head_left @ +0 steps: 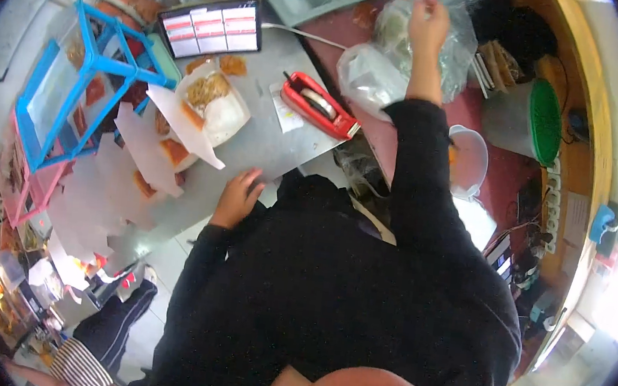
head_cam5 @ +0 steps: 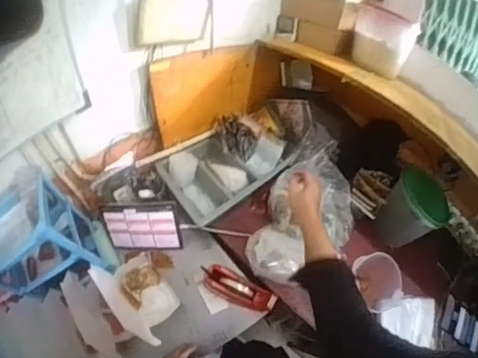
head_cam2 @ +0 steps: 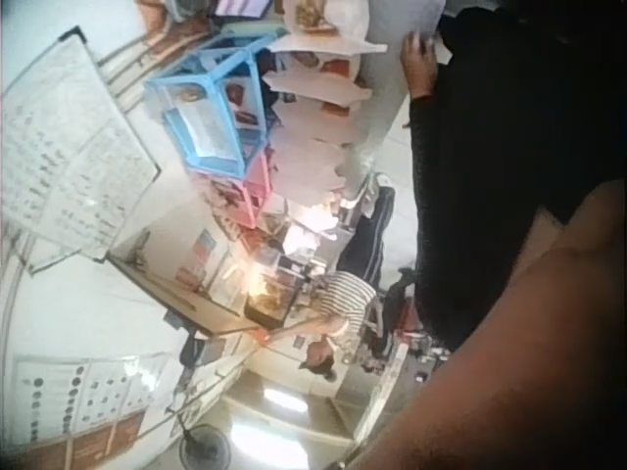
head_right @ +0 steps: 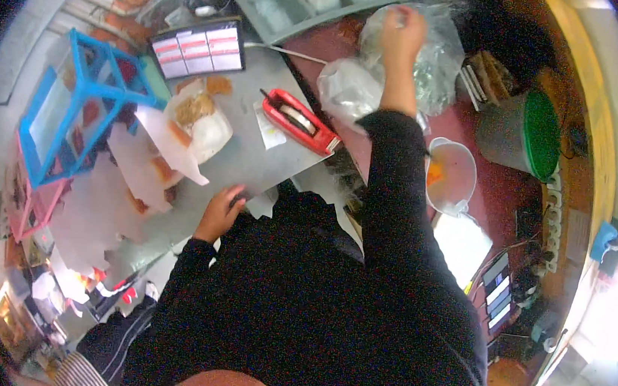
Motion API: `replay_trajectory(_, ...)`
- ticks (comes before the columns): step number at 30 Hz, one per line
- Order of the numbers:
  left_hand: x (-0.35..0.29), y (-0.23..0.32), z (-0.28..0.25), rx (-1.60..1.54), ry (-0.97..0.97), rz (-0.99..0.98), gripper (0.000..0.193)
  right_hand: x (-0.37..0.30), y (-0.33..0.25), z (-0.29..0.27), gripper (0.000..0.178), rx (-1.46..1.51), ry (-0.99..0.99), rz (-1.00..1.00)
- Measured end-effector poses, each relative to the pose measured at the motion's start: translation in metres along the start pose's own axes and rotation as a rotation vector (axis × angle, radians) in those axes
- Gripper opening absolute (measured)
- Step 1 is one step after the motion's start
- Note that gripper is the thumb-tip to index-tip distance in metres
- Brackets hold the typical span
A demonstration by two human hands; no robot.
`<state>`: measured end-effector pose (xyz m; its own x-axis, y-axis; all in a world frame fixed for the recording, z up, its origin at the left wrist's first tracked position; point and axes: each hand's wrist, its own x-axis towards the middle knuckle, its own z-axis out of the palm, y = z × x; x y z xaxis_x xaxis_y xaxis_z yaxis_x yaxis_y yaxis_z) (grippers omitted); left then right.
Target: Packing fried chicken and rice meals into boxes and placing them in a plastic bag.
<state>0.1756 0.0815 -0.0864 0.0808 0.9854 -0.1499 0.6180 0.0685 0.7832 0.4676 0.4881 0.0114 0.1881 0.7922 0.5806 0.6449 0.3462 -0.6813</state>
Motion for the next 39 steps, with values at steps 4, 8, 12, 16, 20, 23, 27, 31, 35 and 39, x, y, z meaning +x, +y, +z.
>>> replay_trajectory(4, -0.01, 0.021, -0.023, -0.016, -0.115, -0.047, 0.034, 0.045, 0.142, -0.018, 0.028, -0.636, -0.26, -0.007)
replay_trajectory(8, -0.018, 0.037, -0.035, -0.053, 0.001, -0.13, 0.031, 0.085, 0.164, -0.055, 0.037, -0.644, -0.642, 0.201)
replay_trajectory(12, -0.005, 0.046, -0.034, -0.262, 0.042, -0.162, 0.03, 0.112, 0.137, -0.104, 0.047, -0.33, -0.841, 0.601)
replay_trajectory(16, 0.068, 0.118, -0.063, -0.429, -0.054, 0.086, 0.031, 0.073, 0.069, -0.084, 0.052, -0.459, -1.099, 0.163)
replay_trajectory(20, 0.187, 0.191, -0.044, -0.499, 0.063, 0.388, 0.054, 0.048, -0.046, -0.098, 0.043, -0.28, -0.876, -0.071)
replay_trajectory(23, 0.289, 0.254, -0.016, 0.107, 0.208, 0.887, 0.067, 0.063, -0.008, -0.112, 0.044, -0.411, -0.977, -0.069)
replay_trajectory(27, 0.377, 0.245, 0.028, 0.697, -0.045, 0.669, 0.07, 0.077, 0.082, -0.165, 0.019, -0.906, -1.049, -0.332)
replay_trajectory(31, 0.395, 0.231, 0.027, 1.033, -0.127, 0.36, 0.075, 0.079, 0.132, -0.2, 0.019, -1.375, -0.74, -0.254)
replay_trajectory(35, 0.388, 0.238, 0.007, 0.661, -0.107, 0.63, 0.055, 0.076, 0.014, -0.111, 0.019, -0.784, -0.736, -0.155)
replay_trajectory(39, 0.376, 0.231, -0.006, 0.272, 0.168, 0.796, 0.037, 0.042, 0.082, -0.062, 0.037, -0.675, -1.031, -0.122)
